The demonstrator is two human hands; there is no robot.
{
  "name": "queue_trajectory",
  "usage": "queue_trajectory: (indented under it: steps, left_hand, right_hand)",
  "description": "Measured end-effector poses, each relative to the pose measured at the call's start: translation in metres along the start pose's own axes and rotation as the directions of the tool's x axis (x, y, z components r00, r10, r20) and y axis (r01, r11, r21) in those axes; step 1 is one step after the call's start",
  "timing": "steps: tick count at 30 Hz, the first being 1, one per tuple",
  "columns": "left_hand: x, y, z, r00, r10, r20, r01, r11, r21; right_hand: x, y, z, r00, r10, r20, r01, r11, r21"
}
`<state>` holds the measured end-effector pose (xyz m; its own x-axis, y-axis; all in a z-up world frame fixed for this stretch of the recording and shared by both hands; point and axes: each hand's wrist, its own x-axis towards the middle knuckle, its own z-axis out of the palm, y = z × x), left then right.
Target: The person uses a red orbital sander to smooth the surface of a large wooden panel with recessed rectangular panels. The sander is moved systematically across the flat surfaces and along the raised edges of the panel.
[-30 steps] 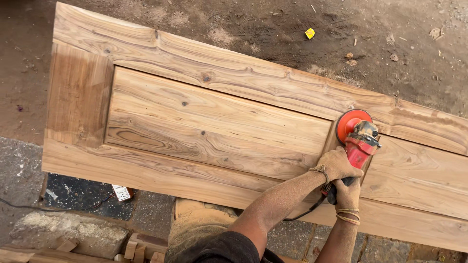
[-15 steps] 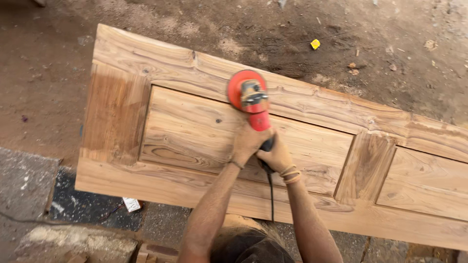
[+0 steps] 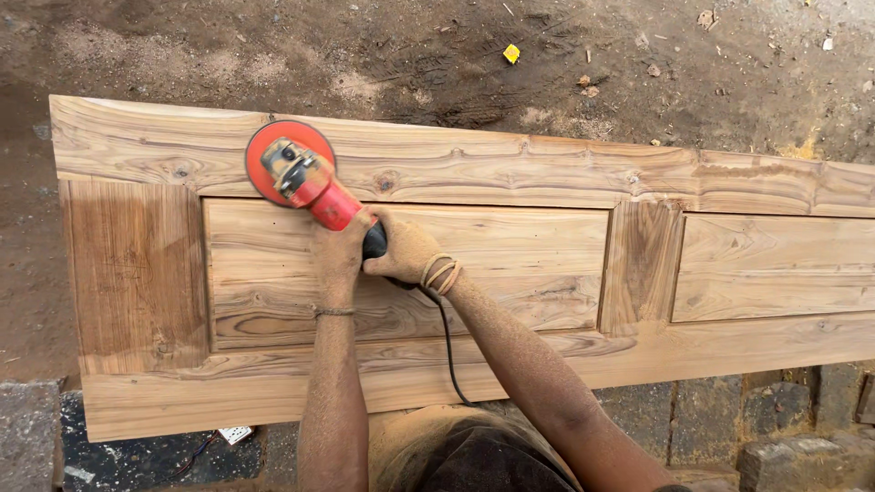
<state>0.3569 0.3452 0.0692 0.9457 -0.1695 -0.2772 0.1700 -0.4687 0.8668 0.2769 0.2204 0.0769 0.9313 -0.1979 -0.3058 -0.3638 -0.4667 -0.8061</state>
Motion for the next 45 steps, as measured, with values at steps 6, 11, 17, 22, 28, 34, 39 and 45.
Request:
queue_trajectory:
  steps: [6, 11, 17, 22, 28, 34, 39, 45]
  left_hand:
    - [-0.036, 0.038, 0.108, 0.987, 0.063, 0.147, -0.041, 0.988, -0.151]
    - [-0.08, 0.064, 0.19, 0.969, -0.047, 0.242, 0.057, 0.998, -0.034]
    - [-0.125, 0.076, 0.276, 0.943, -0.076, 0.323, 0.062, 0.997, 0.054]
    - [-0.154, 0.083, 0.343, 0.914, -0.045, 0.403, 0.003, 0.995, 0.104]
    - [-0.188, 0.086, 0.415, 0.883, 0.014, 0.468, -0.079, 0.99, 0.119]
    - [-0.222, 0.091, 0.483, 0.845, -0.007, 0.535, -0.099, 0.98, 0.17]
    - [-0.246, 0.099, 0.543, 0.799, -0.013, 0.602, -0.146, 0.966, 0.214]
    - [-0.287, 0.097, 0.634, 0.728, 0.008, 0.685, -0.275, 0.919, 0.281]
  right_hand:
    - [-0.044, 0.072, -0.083, 0.993, 0.094, -0.066, -0.089, 0.993, 0.073]
    - [-0.09, 0.137, -0.135, 0.952, 0.302, -0.05, -0.297, 0.951, 0.08]
    - [-0.142, 0.22, -0.176, 0.962, 0.174, -0.212, -0.162, 0.984, 0.071]
    - [-0.181, 0.254, -0.219, 0.906, 0.36, -0.22, -0.347, 0.933, 0.099]
    - [-0.225, 0.295, -0.259, 0.872, 0.381, -0.307, -0.35, 0.924, 0.153]
    - [-0.265, 0.349, -0.293, 0.847, 0.391, -0.36, -0.357, 0.92, 0.16]
    - [-0.293, 0.392, -0.32, 0.809, 0.428, -0.404, -0.343, 0.9, 0.267]
    - [-0.339, 0.446, -0.347, 0.746, 0.443, -0.497, -0.261, 0.881, 0.394]
